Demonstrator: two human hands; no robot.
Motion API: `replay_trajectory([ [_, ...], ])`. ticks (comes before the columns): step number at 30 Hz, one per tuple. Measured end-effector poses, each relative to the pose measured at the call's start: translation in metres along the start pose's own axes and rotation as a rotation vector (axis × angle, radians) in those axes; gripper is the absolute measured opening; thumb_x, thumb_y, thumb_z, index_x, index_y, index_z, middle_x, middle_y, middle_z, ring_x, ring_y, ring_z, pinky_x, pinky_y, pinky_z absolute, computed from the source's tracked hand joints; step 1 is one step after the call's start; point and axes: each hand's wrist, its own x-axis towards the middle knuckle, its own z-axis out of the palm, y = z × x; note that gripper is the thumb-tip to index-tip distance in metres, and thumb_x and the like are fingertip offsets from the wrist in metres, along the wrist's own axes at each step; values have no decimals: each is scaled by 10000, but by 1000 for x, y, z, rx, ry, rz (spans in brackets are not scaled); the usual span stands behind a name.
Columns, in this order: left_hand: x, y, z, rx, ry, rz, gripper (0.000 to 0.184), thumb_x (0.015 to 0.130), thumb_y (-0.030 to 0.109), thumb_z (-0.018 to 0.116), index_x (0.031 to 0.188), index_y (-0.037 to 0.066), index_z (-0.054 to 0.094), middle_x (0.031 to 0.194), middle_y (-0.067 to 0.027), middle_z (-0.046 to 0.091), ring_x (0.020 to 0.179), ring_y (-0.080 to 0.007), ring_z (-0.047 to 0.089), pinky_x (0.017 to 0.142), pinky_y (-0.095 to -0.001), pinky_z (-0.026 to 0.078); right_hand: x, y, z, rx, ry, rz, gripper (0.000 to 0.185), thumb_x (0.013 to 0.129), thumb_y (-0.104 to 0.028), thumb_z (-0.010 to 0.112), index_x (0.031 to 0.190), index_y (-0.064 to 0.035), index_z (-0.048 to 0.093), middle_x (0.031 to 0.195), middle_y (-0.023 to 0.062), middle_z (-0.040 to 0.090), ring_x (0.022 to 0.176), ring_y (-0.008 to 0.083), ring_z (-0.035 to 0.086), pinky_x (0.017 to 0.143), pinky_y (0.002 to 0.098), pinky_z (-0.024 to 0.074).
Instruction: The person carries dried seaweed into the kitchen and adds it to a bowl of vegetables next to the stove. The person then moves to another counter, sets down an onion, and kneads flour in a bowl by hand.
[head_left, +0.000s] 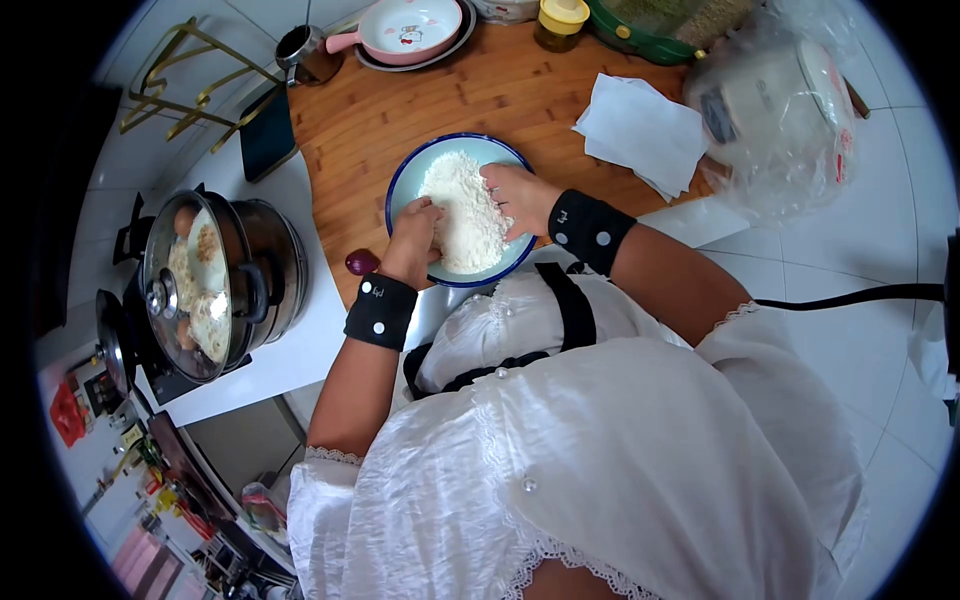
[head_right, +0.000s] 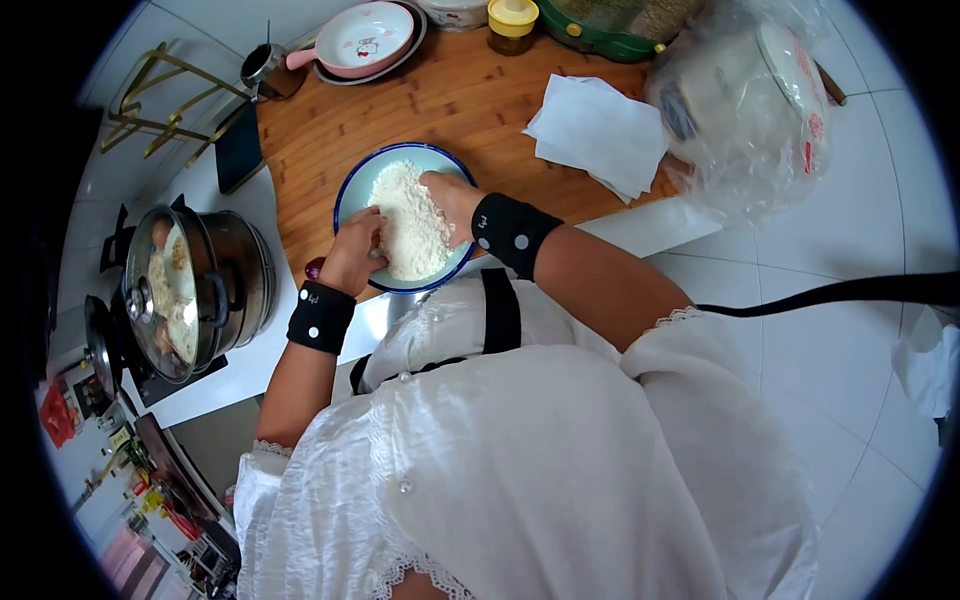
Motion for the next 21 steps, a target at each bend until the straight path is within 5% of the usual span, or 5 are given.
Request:
replay_trajectory([
  [9,10,-7,4,-157,-103,109,397,784,67,453,1164,5,356,1050,-87,494,963,-194,490,853,-296,392,7,12,12,220,-47,-167,506,873,-385,330,1243,-41,354,1230,133,433,1132,236,415,937,410,314],
  [13,7,-5,5,-190,-110,240,322,778,40,461,1097,3,440,933,-75,539,856,-143,512,733,-250,422,11,15,9,144,-97,-308,501,879,-398,327,1199,-19,401,1173,132,474,1050,204,474,896,326,363],
  [21,-13,5,0,-35,-124,418,222,794,83,493,1005,19,520,943,-50,549,870,-125,502,781,-235,383,-25,-7,15,-138,-63,-380,575,853,-511,313,1116,-34,499,1172,139,474,1108,230,410,901,369,339],
])
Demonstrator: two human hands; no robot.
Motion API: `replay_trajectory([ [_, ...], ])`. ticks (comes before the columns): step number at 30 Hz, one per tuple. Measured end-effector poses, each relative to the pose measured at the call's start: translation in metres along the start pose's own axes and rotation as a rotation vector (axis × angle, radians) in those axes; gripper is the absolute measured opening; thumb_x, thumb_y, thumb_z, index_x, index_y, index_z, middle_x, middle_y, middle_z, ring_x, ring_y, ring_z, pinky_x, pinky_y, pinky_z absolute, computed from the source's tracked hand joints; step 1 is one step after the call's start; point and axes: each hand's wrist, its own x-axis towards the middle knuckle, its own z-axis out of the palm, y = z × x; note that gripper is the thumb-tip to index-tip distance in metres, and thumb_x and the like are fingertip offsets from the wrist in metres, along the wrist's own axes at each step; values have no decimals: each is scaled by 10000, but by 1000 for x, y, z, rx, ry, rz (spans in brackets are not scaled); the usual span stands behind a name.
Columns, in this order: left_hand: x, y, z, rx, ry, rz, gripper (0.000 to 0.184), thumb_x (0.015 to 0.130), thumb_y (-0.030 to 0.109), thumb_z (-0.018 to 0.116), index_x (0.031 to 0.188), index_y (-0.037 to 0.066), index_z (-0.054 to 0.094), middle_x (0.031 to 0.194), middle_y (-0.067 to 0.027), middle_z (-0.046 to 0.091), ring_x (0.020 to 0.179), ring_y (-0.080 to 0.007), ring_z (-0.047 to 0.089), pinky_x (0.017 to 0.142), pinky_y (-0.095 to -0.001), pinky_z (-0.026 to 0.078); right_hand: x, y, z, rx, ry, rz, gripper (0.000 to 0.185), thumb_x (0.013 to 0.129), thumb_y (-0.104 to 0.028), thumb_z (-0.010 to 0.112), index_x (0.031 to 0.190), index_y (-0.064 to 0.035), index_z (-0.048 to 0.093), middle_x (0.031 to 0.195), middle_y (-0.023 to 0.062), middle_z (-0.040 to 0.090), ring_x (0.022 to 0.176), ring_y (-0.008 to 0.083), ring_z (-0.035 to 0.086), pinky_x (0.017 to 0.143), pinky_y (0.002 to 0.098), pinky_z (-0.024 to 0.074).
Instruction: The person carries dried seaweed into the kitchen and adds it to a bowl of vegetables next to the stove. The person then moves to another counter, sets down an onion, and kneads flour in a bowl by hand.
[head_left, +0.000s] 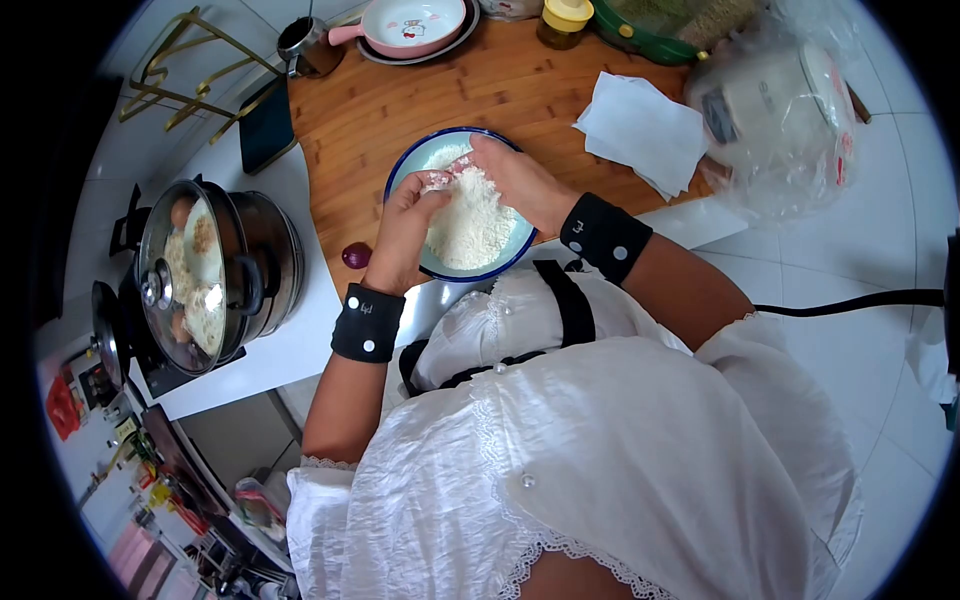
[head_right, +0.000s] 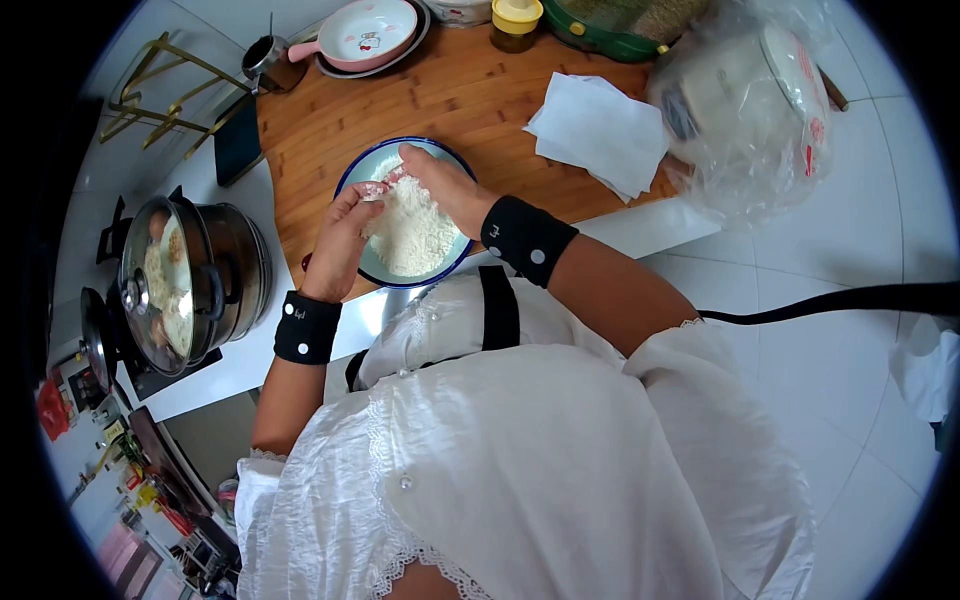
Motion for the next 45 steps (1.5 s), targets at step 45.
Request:
replay_trajectory([
  [45,-27,-28,-5,1195,-332,396,153,767,45,503,885,8,592,859,-156,568,803,-323,546,697,-371,439,0,35,-14,-1322,-535,-190,352,725,-39,423,1055,-5,542,979,175,574,922,310,541,807,348,417],
])
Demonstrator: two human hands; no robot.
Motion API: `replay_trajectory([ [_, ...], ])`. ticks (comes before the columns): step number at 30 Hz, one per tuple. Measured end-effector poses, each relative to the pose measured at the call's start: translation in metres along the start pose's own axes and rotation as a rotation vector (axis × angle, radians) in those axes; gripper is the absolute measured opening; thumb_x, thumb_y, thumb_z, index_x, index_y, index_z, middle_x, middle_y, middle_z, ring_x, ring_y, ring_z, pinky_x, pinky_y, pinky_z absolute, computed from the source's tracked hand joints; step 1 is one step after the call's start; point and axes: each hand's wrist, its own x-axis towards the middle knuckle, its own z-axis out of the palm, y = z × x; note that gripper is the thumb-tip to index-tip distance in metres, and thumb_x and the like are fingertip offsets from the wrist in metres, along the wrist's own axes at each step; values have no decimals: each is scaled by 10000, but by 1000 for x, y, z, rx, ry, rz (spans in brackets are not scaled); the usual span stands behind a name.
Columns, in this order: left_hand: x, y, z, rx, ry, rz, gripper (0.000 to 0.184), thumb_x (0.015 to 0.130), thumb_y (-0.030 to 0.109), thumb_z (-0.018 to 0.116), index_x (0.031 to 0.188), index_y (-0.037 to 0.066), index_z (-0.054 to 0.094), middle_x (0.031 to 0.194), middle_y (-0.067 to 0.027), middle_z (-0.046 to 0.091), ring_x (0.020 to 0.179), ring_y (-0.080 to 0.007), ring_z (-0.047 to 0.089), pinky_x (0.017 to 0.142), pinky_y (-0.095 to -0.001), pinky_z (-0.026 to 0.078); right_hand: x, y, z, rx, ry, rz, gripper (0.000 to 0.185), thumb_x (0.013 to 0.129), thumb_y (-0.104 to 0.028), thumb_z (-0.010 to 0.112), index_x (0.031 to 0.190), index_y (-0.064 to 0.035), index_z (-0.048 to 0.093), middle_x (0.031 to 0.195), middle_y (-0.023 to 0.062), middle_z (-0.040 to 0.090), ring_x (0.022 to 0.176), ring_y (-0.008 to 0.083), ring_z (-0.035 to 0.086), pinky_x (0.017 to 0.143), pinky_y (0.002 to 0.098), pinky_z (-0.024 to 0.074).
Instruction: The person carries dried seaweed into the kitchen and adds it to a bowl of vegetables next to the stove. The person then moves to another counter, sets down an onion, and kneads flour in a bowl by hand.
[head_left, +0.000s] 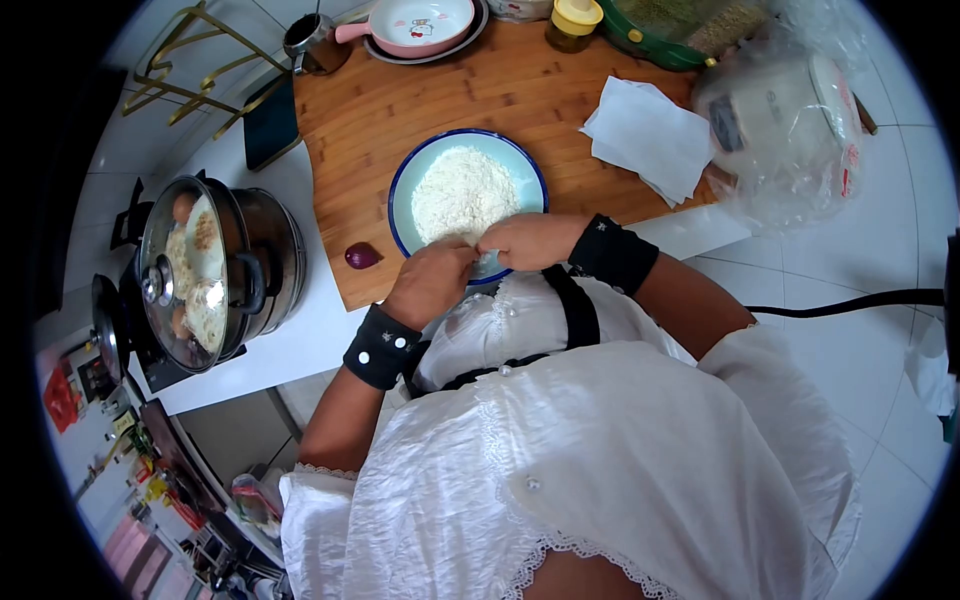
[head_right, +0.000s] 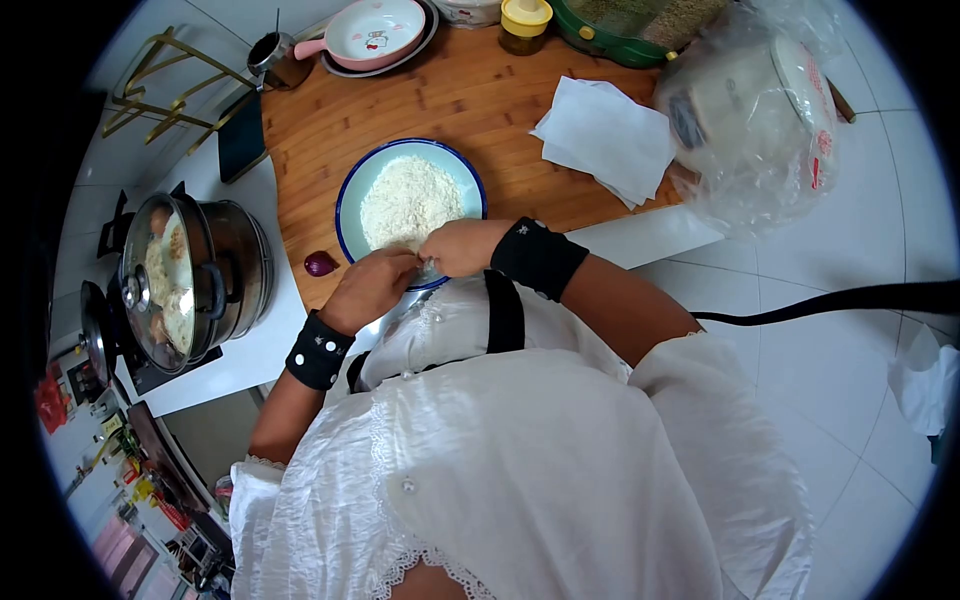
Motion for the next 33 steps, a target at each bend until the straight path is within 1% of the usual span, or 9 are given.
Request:
replay_trajectory([
  [3,3,-8,-1,-118,126,0,175,770,30,491,916,-9,581,899,-173,561,828,-331,541,723,-367,437,-3,8,3,95,333,-154,349,750,-34,417,1084,8,510,1002,183,546,920,325,534,818,364,412],
  [11,18,-31,-6,-180,423,-306,338,776,74,508,1098,-31,495,1048,-240,513,886,-336,541,768,-334,434,3,17,-13,125,768,184,381,792,-95,451,1155,19,449,1108,226,495,1035,340,474,879,357,378],
  [15,35,-23,-8,-690,309,-534,447,757,89,532,1175,-35,433,1090,-246,497,989,-322,509,838,-330,404,18,9,-10,338,666,273,425,782,-135,471,1176,21,432,1145,241,473,1094,331,437,925,352,348],
  [18,41,-43,7,-523,276,-374,459,783,69,507,1225,4,400,1121,-110,482,855,-139,527,718,-230,453,22,14,-3,436,632,142,386,786,-136,473,1149,-5,474,1126,221,497,1077,316,457,917,347,354],
  [21,30,-29,7,-621,168,-341,432,790,44,488,1214,12,417,1186,-117,442,949,-161,509,817,-233,413,3,2,-10,533,431,116,330,786,-63,458,1109,-35,522,1097,160,524,1033,276,475,887,322,374],
  [24,21,-16,7,-662,183,-257,406,764,45,504,1164,-4,455,1175,-195,456,1103,-286,447,932,-303,334,0,12,-12,291,457,14,303,784,-58,455,1074,-38,544,1106,162,518,1033,285,474,890,329,373],
  [28,24,-22,3,-376,361,-188,420,773,41,476,1189,3,427,1164,-204,462,1119,-287,435,937,-302,328,13,18,-14,229,802,141,409,782,-138,466,1162,12,446,1169,225,461,1104,318,431,920,367,350],
  [29,27,-28,6,-412,393,-265,432,772,41,476,1196,-3,414,1147,-210,471,1100,-287,449,923,-302,339,20,21,-16,279,796,153,484,779,-140,464,1219,34,360,1212,233,422,1137,330,401,942,358,334],
  [33,47,-42,7,-674,425,-430,474,765,44,483,1221,-24,371,1074,-208,510,995,-264,506,854,-292,383,48,30,-10,472,704,222,472,771,-119,461,1213,22,375,1209,230,432,1139,327,403,951,333,319],
])
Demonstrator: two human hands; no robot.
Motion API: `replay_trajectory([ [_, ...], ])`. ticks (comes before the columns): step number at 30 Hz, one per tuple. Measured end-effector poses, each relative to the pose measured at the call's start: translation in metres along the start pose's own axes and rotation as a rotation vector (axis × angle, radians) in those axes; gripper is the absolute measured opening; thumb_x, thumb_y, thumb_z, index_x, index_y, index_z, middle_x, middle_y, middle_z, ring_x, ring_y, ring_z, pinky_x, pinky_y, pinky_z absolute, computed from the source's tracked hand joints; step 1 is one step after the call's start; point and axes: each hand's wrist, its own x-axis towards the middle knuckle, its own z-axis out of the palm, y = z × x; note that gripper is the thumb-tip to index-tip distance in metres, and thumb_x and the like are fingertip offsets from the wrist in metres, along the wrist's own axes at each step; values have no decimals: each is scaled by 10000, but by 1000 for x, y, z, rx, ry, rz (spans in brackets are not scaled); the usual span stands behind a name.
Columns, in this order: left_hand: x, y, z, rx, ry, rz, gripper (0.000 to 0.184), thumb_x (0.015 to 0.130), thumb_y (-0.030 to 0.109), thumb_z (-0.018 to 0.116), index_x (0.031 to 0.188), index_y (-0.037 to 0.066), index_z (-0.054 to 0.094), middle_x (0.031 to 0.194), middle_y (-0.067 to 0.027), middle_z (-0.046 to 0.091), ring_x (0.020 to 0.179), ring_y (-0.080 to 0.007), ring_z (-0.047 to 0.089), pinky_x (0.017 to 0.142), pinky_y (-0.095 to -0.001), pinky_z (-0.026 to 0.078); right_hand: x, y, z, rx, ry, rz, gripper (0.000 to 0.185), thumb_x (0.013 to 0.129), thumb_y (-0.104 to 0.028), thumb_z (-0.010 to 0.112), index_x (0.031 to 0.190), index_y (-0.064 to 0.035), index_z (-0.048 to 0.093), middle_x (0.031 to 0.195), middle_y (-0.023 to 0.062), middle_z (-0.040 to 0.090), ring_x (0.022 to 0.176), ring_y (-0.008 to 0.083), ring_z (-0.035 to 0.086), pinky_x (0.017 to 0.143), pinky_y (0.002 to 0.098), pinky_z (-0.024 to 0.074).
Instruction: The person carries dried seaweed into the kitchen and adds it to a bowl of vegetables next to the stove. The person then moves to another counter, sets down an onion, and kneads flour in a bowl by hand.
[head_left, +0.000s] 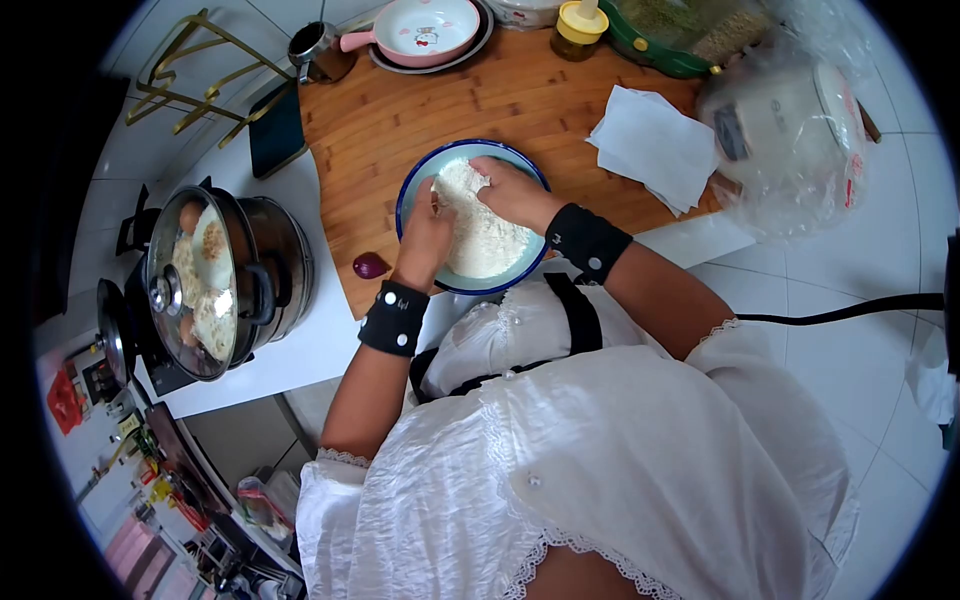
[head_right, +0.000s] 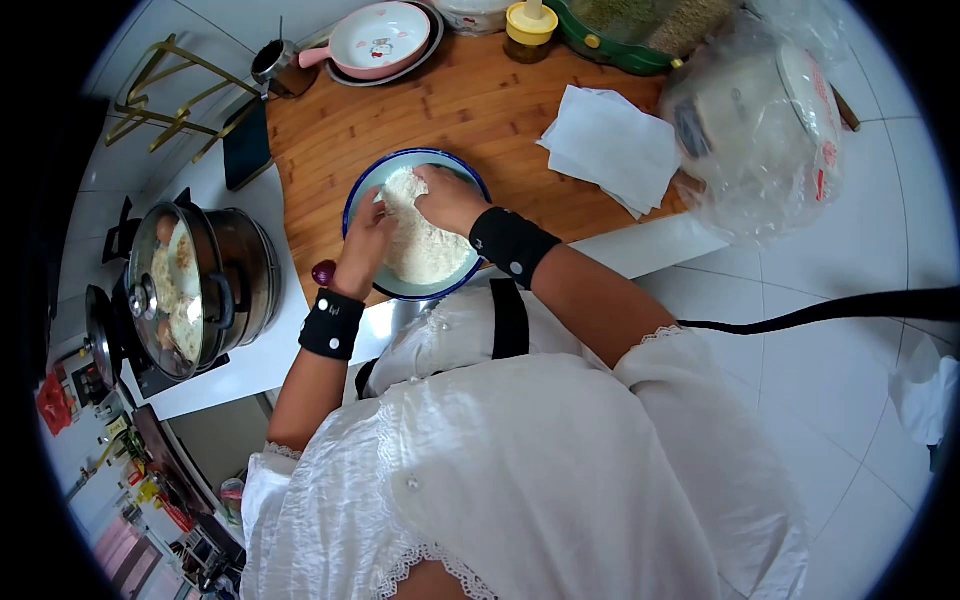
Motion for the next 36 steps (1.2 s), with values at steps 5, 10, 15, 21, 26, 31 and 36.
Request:
replay_trajectory([
  [5,6,16,7,-183,-95,-139,495,750,38,508,1223,-21,376,1027,-144,534,891,-199,523,783,-270,409,-9,-17,-3,244,-122,124,434,781,-64,443,1204,23,397,1183,189,460,1103,260,435,910,291,345],
  [10,-12,17,2,-186,-227,-37,495,737,40,540,1209,-9,399,1046,-148,532,929,-203,524,813,-276,405,-30,-10,-11,76,-164,-139,407,759,-14,458,1164,13,447,1124,168,502,1062,233,462,881,300,366],
  [15,-37,23,-8,357,-241,309,548,693,104,625,1191,5,421,1163,-243,439,1089,-336,437,916,-342,361,-48,-16,-29,-386,-213,-261,554,673,-64,594,1194,-6,413,1171,189,450,1103,295,424,907,349,363],
  [21,-44,27,6,893,-179,241,827,594,236,732,1287,83,309,1268,-233,331,1142,-375,365,941,-375,347,-54,-18,-14,-754,-95,-238,750,614,-129,686,1259,-42,315,1183,198,400,1101,305,411,880,365,388],
  [26,-32,35,19,976,-181,174,815,555,220,744,1258,133,340,1184,-215,399,1079,-377,412,851,-399,415,-42,-10,1,-739,-49,-165,640,591,-101,690,1159,-45,399,1050,170,460,981,311,482,782,366,434],
  [31,-18,27,27,1002,-98,148,712,576,187,721,1196,139,374,1033,-178,487,950,-350,510,718,-409,463,-35,-5,7,-596,70,-140,451,597,-41,643,1005,-15,453,922,179,510,864,345,523,722,400,437],
  [36,-10,21,18,842,-51,101,642,609,130,693,1176,120,390,949,-187,544,854,-345,551,704,-407,461,-25,5,8,-318,57,-67,416,648,-53,594,1029,27,444,1022,205,514,946,365,495,798,407,410],
])
